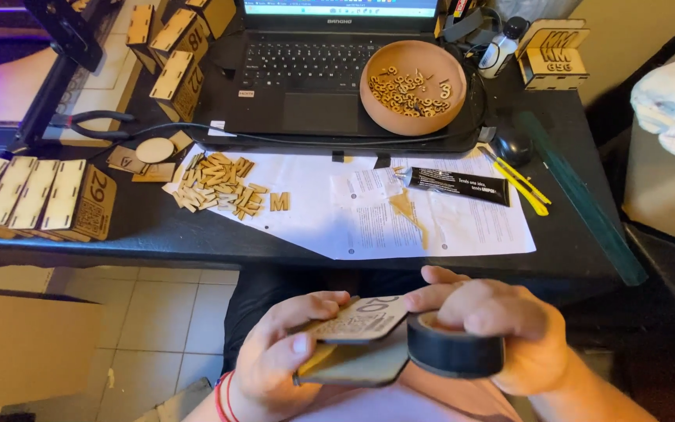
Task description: The person applies glue to small wooden letter pieces using a toothpick and attaches them to a rectangular wooden base. They handle multiple letter pieces, applying adhesive and pressing them onto the surface to form a design.
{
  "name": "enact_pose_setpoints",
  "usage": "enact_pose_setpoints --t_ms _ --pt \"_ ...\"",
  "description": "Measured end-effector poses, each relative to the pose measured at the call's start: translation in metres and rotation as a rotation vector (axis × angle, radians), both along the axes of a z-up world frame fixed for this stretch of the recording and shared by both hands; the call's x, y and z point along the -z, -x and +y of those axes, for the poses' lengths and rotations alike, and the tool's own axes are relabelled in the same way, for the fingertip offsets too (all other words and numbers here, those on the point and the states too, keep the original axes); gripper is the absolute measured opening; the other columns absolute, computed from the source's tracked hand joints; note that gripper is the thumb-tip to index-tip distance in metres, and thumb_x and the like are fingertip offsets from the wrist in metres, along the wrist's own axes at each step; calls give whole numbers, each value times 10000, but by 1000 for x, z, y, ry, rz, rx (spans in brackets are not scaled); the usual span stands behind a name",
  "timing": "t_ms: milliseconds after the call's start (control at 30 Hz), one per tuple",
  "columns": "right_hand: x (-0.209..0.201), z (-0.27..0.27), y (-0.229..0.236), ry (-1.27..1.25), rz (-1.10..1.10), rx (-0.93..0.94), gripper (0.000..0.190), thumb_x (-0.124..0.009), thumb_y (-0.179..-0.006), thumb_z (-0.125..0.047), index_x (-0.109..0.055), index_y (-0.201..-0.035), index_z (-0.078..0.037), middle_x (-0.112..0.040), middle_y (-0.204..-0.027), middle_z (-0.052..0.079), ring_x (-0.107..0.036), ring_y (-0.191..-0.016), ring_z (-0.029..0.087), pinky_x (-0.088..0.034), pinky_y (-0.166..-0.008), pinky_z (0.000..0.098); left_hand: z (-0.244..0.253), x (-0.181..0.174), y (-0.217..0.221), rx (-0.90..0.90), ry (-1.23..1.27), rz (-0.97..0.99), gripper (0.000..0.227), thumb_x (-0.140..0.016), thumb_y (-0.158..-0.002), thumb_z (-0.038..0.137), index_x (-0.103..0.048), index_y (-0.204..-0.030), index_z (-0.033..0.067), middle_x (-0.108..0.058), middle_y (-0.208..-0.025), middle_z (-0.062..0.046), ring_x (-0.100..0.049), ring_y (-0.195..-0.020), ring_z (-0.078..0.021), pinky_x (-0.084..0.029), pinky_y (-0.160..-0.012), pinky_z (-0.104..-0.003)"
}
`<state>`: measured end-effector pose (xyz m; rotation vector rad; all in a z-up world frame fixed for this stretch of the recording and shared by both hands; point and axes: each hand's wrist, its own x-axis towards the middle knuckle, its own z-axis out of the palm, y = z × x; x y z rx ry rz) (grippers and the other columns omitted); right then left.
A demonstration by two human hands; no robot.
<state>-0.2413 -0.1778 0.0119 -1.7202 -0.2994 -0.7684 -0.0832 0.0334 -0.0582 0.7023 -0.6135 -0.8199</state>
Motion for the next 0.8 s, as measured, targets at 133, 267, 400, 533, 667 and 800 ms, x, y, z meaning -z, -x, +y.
enact_pose_setpoints --t_ms 133,267,400,533,667,800 --pt "-10 5 12 101 -20 -77 150 -528 -1020 -167 -495 -1166 -160 -728 -961 191 -729 -1119 442 -371 -1204 574 8 1 -8 39 -22 -196 408 -674 -938 244 -602 -1206 -56 -550 -1343 -314 -529 -1302 -396 -439 -1107 -538" --pt "-20 10 21 103 119 -25 166 -608 -973 -246 -533 -1092 -159 -751 -912 166 -762 -1101 382 -382 -1196 520 6 -19 -13 -52 -64 -667 440 -614 -962 323 -579 -1212 -37 -600 -1302 -297 -618 -1255 -368 -497 -1107 -480" --pt "-5 -4 16 218 182 -199 243 -675 -951 -244 -536 -1121 -140 -700 -1138 261 -742 -1147 390 -401 -1189 571 6 -23 -17 41 -116 -857 473 -695 -900 394 -595 -1175 22 -641 -1245 -261 -670 -1202 -353 -523 -1050 -400" --pt "22 28 -4 -96 -153 89 214 -595 -950 -94 -558 -1160 -74 -601 -853 154 -736 -985 411 -547 -1078 589 -4 -26 -9 -94 -115 -887 397 -602 -963 312 -582 -1202 -4 -653 -1258 -233 -716 -1136 -314 -583 -998 -371" --pt "15 19 -14 -291 27 162 306 -588 -990 -245 -559 -1146 16 -641 -1034 299 -730 -890 358 -630 -808 423 -11 1 5 -179 -13 -662 492 -697 -943 226 -463 -1335 42 -597 -1292 -255 -646 -1192 -374 -554 -1039 -455" --pt "59 12 -14 -142 158 462 697 -628 -904 -563 -567 -1292 13 -699 -1098 145 -697 -1005 198 -579 -881 307 -17 27 19 -292 -219 -255 878 -877 -729 130 -385 -1450 33 -538 -1356 -185 -527 -674 -56 -514 -668 -198"
